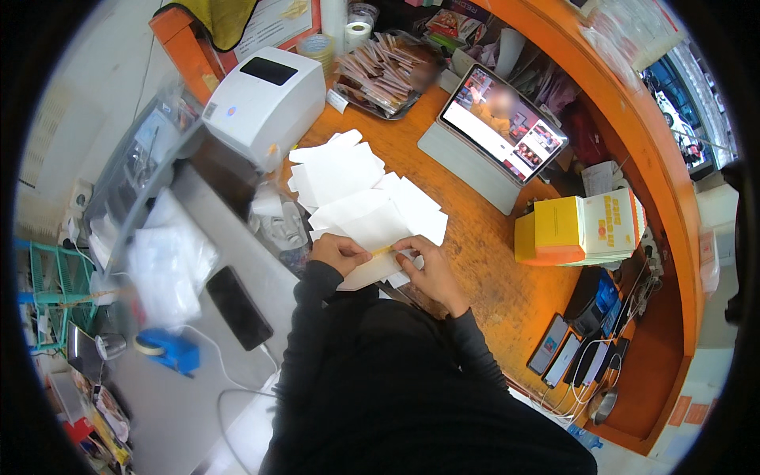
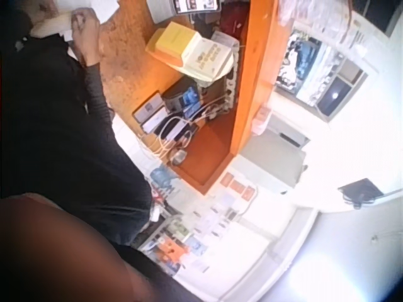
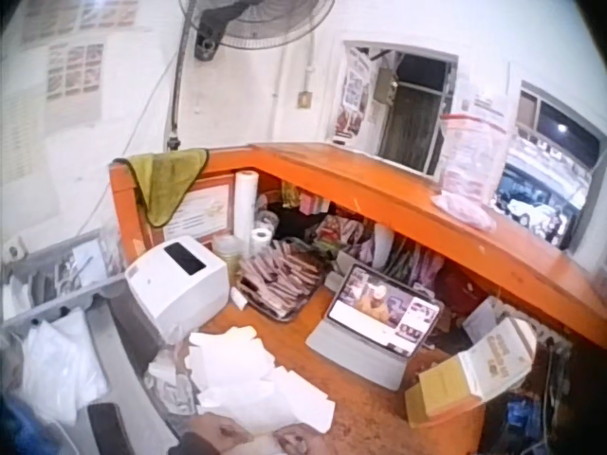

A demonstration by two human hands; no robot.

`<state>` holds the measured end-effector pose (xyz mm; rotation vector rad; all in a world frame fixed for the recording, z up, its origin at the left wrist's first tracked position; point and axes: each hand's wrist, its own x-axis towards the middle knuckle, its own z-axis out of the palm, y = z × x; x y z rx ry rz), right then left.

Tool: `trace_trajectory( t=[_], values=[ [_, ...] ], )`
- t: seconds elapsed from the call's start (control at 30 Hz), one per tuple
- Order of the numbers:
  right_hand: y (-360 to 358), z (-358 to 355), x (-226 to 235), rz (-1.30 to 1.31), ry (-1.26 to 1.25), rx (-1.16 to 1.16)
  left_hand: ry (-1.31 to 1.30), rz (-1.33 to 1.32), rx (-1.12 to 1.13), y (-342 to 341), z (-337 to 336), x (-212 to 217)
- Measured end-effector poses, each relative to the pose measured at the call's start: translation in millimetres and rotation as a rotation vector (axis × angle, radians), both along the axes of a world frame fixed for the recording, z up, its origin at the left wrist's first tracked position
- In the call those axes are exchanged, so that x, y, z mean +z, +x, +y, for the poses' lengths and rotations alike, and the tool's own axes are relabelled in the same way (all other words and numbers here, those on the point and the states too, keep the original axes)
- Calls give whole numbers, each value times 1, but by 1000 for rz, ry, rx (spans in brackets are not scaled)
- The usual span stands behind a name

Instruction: The person folds flat paperboard pieces into small takeaway boxes at a counter. They repeatedly fold flaps, tuck tabs, and stack completed boxes while handling multiple flat blanks and finished units.

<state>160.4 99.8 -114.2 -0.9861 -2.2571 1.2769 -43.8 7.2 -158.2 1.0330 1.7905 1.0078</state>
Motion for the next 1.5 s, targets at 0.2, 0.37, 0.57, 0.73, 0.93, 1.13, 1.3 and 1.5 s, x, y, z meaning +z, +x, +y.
trace_trajectory(
  t=[0.2,0.37,0.57,0.73,0.93,1.13,1.3,1.5],
  values=[
    [5,-4,-11,-4,-11,3,-53,-261,-93,-9,-4,-15],
    [7,0,-19,-2,-51,-25,-117,-270,-155,-17,-4,-19],
    [5,1,-34,4,-99,-165,44,161,-168,-13,4,-13],
    [7,1,-50,-52,114,-191,97,-319,13,-17,8,9],
    [5,5,-51,-52,49,-174,276,382,-330,13,6,-1],
    [7,4,-52,-19,-59,-223,137,333,-300,5,14,-18],
    [8,7,-57,-90,113,-100,371,292,47,3,12,37],
    [1,33,-33,185,-459,-446,396,171,-295,7,-14,119]
  ],
)
